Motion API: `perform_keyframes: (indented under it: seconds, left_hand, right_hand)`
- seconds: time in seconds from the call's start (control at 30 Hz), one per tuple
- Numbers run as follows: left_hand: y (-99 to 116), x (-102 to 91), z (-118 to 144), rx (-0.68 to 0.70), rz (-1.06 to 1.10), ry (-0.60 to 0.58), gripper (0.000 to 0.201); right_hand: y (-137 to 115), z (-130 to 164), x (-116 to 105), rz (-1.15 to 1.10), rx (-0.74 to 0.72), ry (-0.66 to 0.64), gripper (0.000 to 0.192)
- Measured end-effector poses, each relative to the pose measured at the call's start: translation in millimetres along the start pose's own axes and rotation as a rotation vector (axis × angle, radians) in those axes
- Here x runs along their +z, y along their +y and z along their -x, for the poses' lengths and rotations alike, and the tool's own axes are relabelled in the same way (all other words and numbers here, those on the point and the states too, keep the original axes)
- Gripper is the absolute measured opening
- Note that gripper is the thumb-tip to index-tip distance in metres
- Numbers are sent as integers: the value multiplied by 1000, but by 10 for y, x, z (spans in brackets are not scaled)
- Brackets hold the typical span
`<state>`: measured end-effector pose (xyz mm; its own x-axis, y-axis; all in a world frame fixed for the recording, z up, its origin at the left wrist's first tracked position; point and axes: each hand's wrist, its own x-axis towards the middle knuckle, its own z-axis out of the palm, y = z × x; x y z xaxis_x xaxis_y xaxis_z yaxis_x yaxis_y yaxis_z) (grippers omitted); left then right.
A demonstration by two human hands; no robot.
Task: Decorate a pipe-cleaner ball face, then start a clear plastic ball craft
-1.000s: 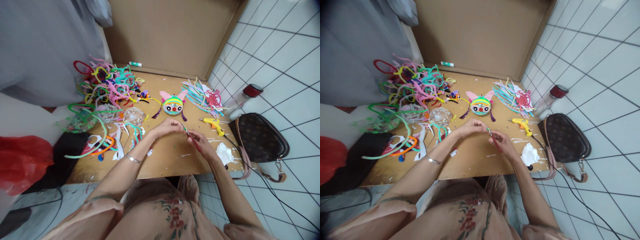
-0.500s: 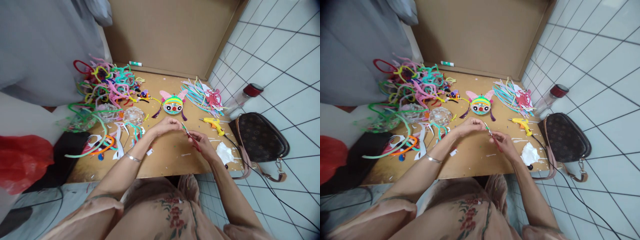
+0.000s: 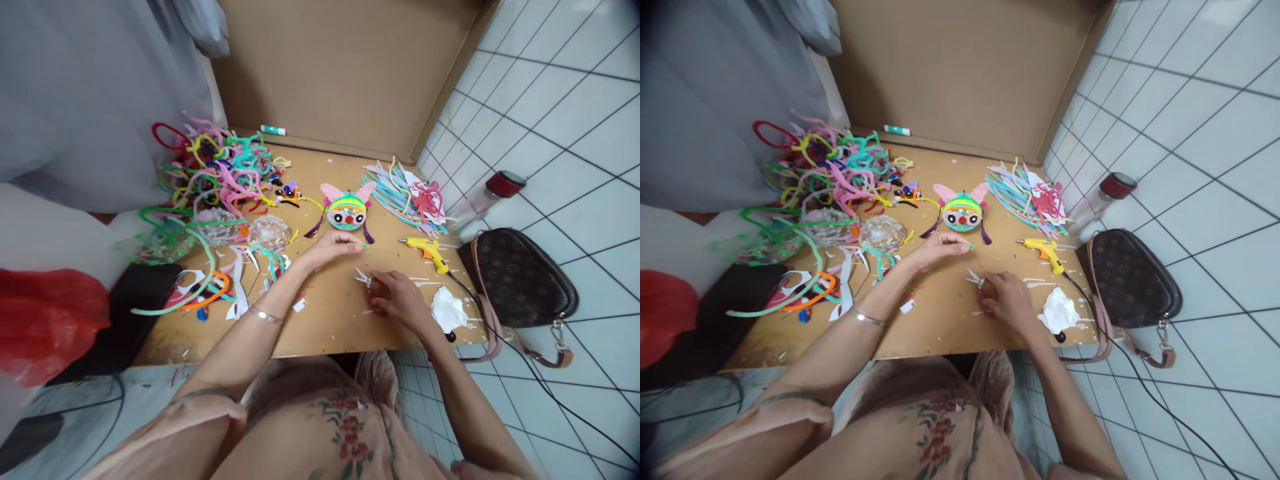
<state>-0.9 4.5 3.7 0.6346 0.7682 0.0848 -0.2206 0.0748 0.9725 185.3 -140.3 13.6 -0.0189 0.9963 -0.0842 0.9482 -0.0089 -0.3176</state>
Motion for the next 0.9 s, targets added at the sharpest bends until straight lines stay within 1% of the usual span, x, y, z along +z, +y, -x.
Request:
perform_keyframes:
  seconds: [0.07,0.13,0.17,0.2,0.27,0.37,0.43,0.5,0.6,0.67,0.83,0.9]
  left_hand:
    - [-1,13,-11,3,21,72,38]
    - [1,17,-23,7,58,176,38]
    - [7,16,-28,5,87,223,37]
    - [16,13,-31,3,124,259,37]
    - [45,6,-31,-1,207,287,37]
    - [98,9,-21,7,299,295,38]
    - [122,24,-14,6,318,305,38]
    - [129,43,-10,7,326,306,37]
    - [118,62,-11,6,326,282,37]
    - [105,63,-16,0,323,271,38]
    - [75,28,-27,-9,312,282,38]
    - [59,-2,-33,-2,265,311,34]
  right_hand:
    - [-48,10,-8,65,-27,-5,50]
    - [-59,-6,10,17,-21,72,46]
    - [-53,-23,26,-69,-7,135,44]
    - [-45,-44,44,-195,17,199,40]
    - [-38,-96,78,-533,101,308,35]
    - [-106,-192,106,-1040,243,431,45]
    - [-203,-268,110,-1258,288,514,52]
    - [-309,-357,107,-1387,290,584,55]
    - [-426,-511,101,-1468,269,666,54]
    - [-466,-618,98,-1474,245,687,52]
    - [-488,-858,61,-1394,197,681,46]
    - [-479,-951,24,-1314,161,631,44]
